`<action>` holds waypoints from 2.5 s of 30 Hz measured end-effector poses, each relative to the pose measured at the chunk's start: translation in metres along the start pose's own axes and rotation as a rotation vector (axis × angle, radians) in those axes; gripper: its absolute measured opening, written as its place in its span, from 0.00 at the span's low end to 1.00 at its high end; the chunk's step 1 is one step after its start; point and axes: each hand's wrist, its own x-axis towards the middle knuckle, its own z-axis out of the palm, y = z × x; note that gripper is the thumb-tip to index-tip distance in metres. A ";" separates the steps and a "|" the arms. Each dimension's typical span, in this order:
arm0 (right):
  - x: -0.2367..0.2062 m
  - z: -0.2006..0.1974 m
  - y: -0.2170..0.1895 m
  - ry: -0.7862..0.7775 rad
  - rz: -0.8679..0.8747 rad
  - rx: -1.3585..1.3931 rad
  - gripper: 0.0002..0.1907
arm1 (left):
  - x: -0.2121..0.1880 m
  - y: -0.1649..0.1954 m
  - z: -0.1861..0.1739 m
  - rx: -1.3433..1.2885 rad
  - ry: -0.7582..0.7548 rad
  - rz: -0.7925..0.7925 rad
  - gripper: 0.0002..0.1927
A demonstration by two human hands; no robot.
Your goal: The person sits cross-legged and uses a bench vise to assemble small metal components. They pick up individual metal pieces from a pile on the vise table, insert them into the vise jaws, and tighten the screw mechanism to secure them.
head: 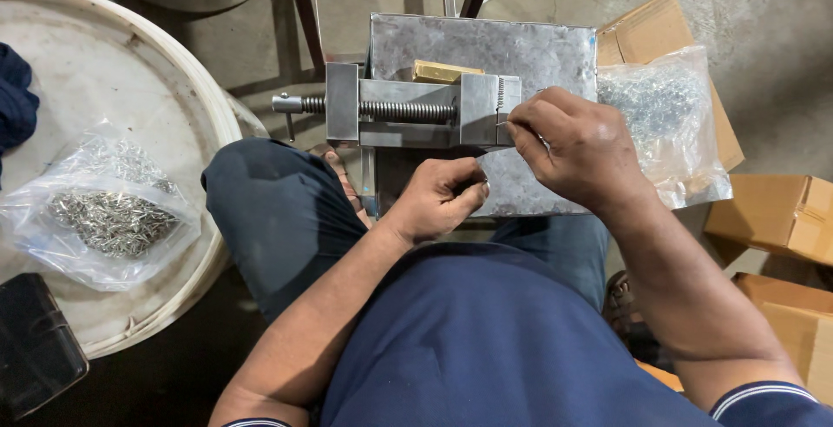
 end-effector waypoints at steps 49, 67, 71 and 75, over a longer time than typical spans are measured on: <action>-0.018 0.031 0.020 0.175 0.138 0.368 0.04 | -0.001 0.015 0.008 0.296 0.128 0.116 0.08; -0.045 0.029 0.029 0.215 0.226 0.283 0.07 | 0.000 0.013 0.008 0.283 0.123 0.165 0.06; -0.078 0.046 0.040 0.237 0.424 0.340 0.06 | -0.001 0.011 0.012 0.261 0.143 0.099 0.06; -0.098 0.060 0.041 0.255 0.401 0.246 0.07 | -0.001 0.010 0.013 0.266 0.099 0.069 0.05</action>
